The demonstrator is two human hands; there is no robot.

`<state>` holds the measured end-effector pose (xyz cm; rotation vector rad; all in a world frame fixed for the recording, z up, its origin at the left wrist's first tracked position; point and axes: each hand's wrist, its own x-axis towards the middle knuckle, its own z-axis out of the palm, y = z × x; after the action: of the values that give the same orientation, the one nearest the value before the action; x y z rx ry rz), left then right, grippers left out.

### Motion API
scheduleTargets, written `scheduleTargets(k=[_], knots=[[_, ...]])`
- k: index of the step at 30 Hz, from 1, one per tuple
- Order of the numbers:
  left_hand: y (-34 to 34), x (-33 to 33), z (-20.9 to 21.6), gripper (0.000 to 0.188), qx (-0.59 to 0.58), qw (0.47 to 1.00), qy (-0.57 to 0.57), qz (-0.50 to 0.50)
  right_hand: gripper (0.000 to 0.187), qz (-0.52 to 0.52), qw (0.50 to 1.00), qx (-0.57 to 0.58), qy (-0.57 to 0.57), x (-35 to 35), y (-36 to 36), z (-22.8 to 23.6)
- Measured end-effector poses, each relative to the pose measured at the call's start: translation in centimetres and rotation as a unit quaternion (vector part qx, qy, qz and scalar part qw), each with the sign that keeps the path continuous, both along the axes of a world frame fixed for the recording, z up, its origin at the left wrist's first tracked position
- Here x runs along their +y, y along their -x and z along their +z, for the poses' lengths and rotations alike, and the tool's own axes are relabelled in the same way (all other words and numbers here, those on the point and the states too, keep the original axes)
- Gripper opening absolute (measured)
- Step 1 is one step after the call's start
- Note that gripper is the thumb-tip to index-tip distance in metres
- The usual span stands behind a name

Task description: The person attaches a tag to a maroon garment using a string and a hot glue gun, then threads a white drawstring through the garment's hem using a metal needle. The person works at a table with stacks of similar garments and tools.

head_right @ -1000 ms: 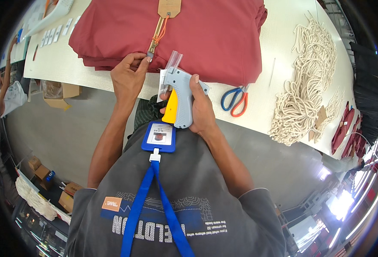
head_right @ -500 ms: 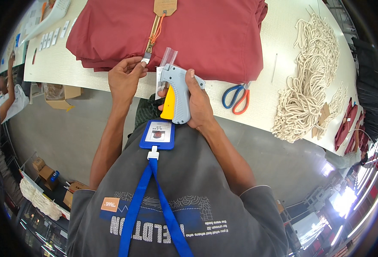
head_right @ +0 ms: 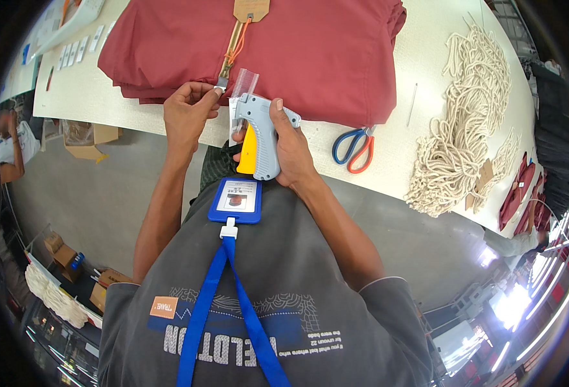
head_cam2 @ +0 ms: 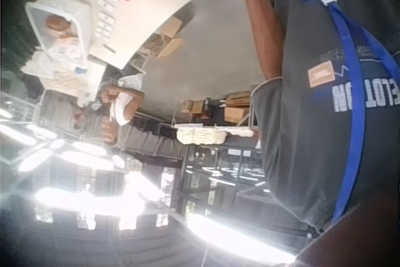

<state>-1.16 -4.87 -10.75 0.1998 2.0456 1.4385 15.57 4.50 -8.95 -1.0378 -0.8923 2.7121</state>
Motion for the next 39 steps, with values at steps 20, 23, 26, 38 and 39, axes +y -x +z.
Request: scheduleTargets(k=[20,23,26,38,39], knots=[[-1.3,-0.8,-2.1,0.019,-0.137,0.980,-0.138,0.048,0.082,0.015,1.000,0.006,-0.021,0.8,1.9,-0.6],[-1.5,-0.8,-2.0,0.020,-0.164,0.978,-0.114,0.058,0.082,0.024,1.000,0.004,-0.010,1.1,2.0,-0.8],[-1.0,-0.4,-1.4,0.020,-0.207,0.971,-0.092,0.080,0.082,0.025,1.000,-0.008,-0.014,1.2,2.0,-0.9],[-0.2,-0.5,-0.8,0.021,-0.242,0.968,-0.041,0.055,0.079,0.040,0.998,-0.044,-0.028,1.6,2.0,-0.9],[-0.4,-0.5,-0.9,0.021,-0.242,0.967,-0.048,0.058,0.078,0.039,0.997,-0.048,-0.035,1.7,2.0,-0.9]])
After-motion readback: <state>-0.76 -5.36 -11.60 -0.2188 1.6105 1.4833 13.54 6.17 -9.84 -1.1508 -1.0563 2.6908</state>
